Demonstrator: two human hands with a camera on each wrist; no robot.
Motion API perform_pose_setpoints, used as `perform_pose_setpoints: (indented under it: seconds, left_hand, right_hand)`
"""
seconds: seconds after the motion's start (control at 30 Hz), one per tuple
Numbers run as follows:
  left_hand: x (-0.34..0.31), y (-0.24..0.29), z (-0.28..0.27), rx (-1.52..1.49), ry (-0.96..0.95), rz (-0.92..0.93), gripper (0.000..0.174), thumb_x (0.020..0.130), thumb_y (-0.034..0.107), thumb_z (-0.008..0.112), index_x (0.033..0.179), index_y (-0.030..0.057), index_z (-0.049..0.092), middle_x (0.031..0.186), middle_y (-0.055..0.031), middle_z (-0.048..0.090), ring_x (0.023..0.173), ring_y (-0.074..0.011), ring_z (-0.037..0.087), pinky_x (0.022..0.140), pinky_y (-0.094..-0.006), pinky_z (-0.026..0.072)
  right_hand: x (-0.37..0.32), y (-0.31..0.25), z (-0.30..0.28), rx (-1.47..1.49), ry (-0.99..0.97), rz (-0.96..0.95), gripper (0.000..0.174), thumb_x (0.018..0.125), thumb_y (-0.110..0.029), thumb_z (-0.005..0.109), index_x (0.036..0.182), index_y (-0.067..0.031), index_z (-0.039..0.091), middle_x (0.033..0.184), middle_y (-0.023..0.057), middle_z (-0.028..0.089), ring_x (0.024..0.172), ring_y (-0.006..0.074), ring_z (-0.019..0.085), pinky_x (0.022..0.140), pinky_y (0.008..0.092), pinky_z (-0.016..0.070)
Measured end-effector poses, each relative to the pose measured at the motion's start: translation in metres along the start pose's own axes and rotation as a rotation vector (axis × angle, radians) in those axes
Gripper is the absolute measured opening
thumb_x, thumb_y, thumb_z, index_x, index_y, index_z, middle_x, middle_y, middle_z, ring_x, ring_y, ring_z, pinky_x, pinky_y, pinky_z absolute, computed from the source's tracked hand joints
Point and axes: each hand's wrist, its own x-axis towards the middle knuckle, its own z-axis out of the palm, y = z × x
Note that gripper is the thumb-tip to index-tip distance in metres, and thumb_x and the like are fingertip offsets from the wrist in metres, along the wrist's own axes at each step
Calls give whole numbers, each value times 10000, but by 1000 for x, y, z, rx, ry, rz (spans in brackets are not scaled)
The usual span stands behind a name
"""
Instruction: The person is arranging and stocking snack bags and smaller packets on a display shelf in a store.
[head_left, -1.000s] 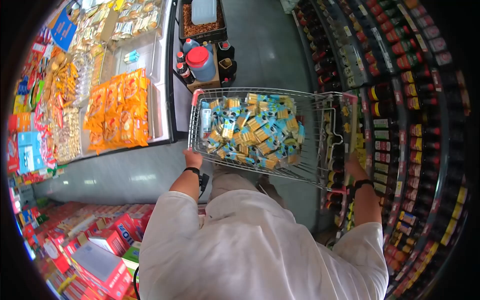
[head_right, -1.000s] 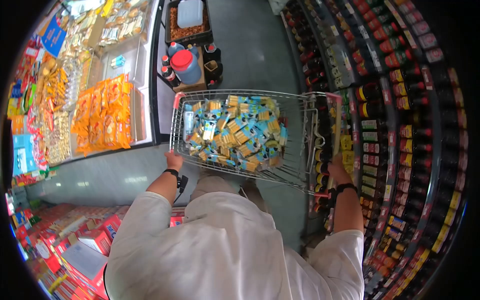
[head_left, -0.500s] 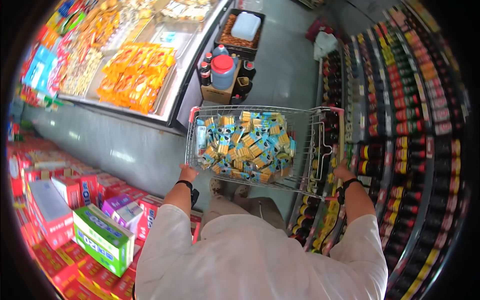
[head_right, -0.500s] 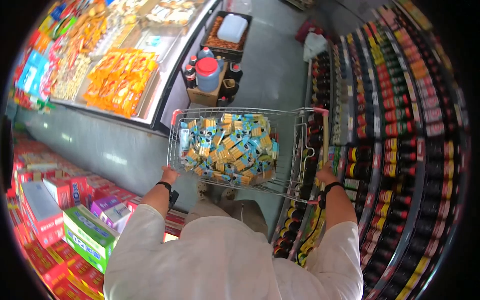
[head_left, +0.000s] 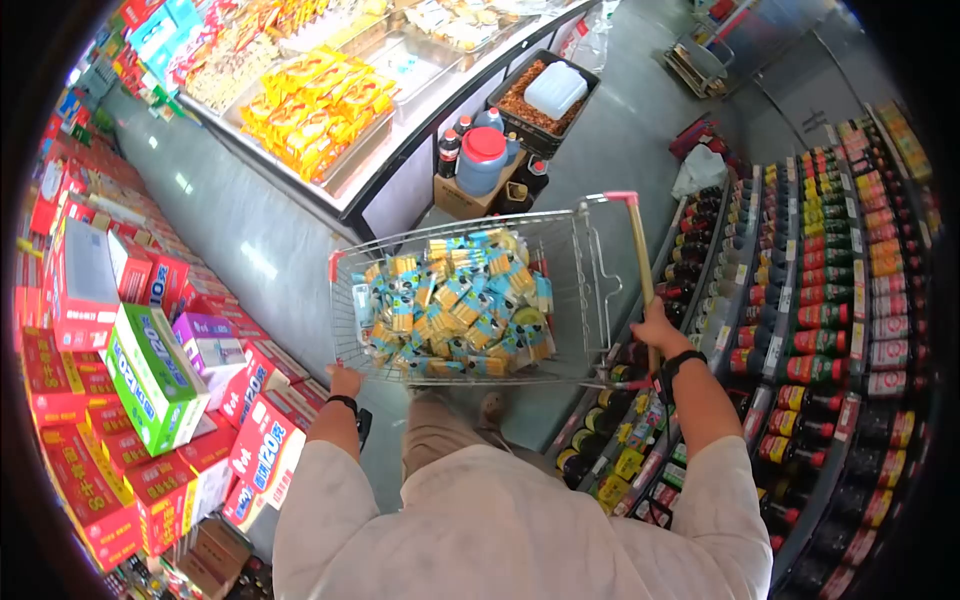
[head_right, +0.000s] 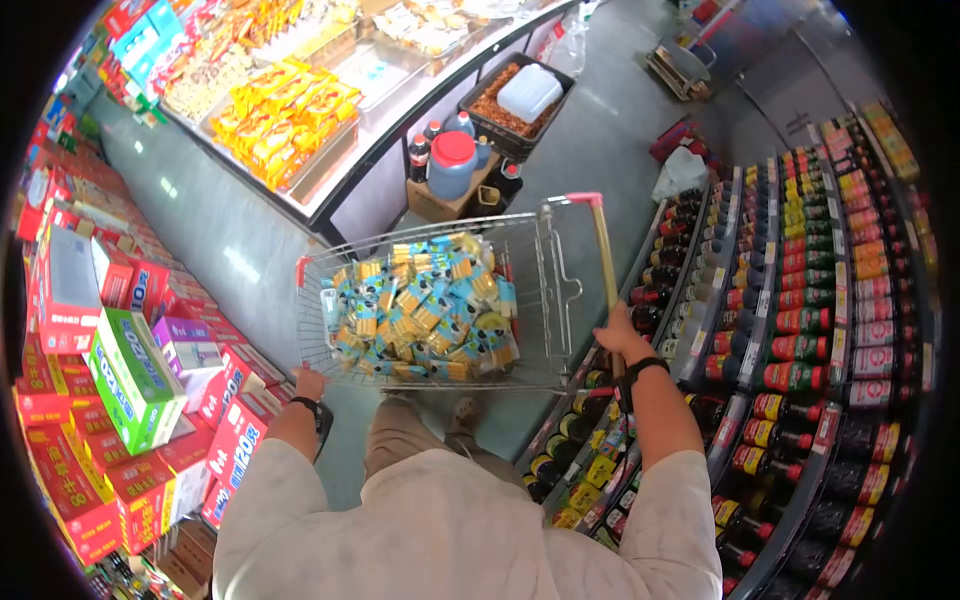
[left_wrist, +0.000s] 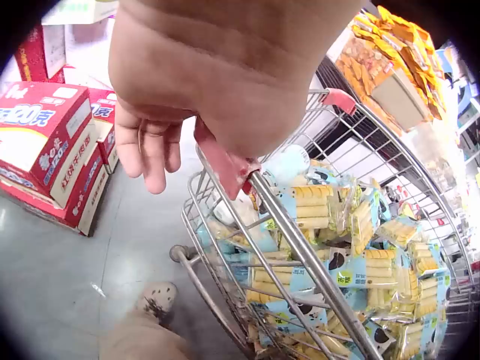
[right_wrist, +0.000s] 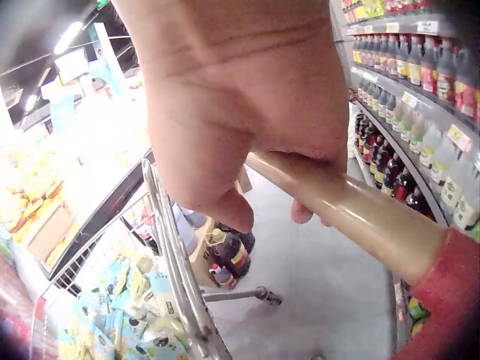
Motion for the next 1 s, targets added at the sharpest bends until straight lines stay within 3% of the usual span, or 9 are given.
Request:
perform_pose_setpoints:
  seconds: [0.07, 0.17, 0.2, 0.43, 0.5, 0.6, 0.73, 0.87, 1.0]
  left_hand:
    - [-16, 11, 13, -633, 391, -171, 387, 977, 336, 465, 857, 92, 740, 869, -44, 725, 953, -245, 649, 744, -580, 345]
    - [-55, 10, -20, 395, -17, 50, 381, 971, 337, 464, 851, 100, 737, 830, -43, 716, 888, -255, 659, 704, -549, 346]
    - [-43, -13, 46, 257, 333, 48, 387, 971, 333, 457, 806, 132, 743, 803, -40, 715, 815, -268, 665, 685, -535, 346]
    - [-81, 4, 66, 352, 407, -279, 325, 972, 294, 525, 835, 83, 731, 827, -43, 716, 741, -283, 653, 700, -543, 355]
    - [-88, 12, 45, -1562, 727, -775, 275, 905, 318, 660, 814, 66, 722, 814, -39, 708, 718, -270, 642, 683, -521, 347]
    - [-103, 4, 42, -1654, 478, -778, 260, 813, 363, 757, 832, 103, 739, 809, -15, 699, 738, -252, 642, 687, -521, 323]
    - [-94, -10, 91, -836, 86, -651, 278, 776, 411, 753, 974, 217, 769, 858, 13, 705, 806, -213, 651, 718, -527, 284]
    - [-106, -1, 97, -1524, 338, -382, 308, 787, 449, 734, 1042, 279, 760, 898, 20, 713, 888, -215, 662, 726, -526, 294]
    - [-94, 28, 84, -1508, 181, -858, 280, 899, 378, 559, 1134, 235, 614, 897, -45, 689, 688, -243, 648, 550, -431, 378]
  right_hand:
    - [21, -20, 1, -28, -8, -81, 769, 756, -125, 787, 1312, 63, 290, 1345, 317, 412, 1286, 410, 443, 1020, 441, 428]
    - [60, -74, -15, -99, 9, -134, 703, 755, -77, 745, 1284, 51, 300, 1303, 335, 435, 1252, 455, 464, 1021, 456, 423]
    - [66, -89, -19, -115, -20, -154, 655, 759, -49, 707, 1262, 48, 300, 1287, 349, 444, 1233, 479, 476, 1020, 467, 424]
    - [140, -191, -17, -344, -82, -107, 634, 773, -42, 651, 1256, -16, 241, 1294, 361, 445, 1207, 529, 501, 1020, 517, 459]
    - [151, -225, -17, -371, -90, -128, 617, 789, -35, 635, 1261, -29, 239, 1310, 358, 438, 1211, 527, 502, 1024, 520, 460]
    - [168, -263, -15, -390, -116, -134, 604, 820, -36, 614, 1280, -47, 223, 1343, 348, 421, 1221, 518, 505, 1031, 527, 459]
    - [179, -317, -16, -486, -116, -126, 593, 854, -47, 589, 1299, -56, 197, 1364, 344, 403, 1242, 508, 501, 1040, 539, 450]
    - [215, -344, -14, -551, -118, -179, 567, 857, -34, 566, 1288, -55, 199, 1365, 351, 395, 1249, 513, 495, 1046, 540, 445]
    - [246, -365, -23, -571, -117, -243, 539, 844, -22, 543, 1270, -43, 213, 1352, 371, 405, 1246, 530, 486, 1051, 550, 435]
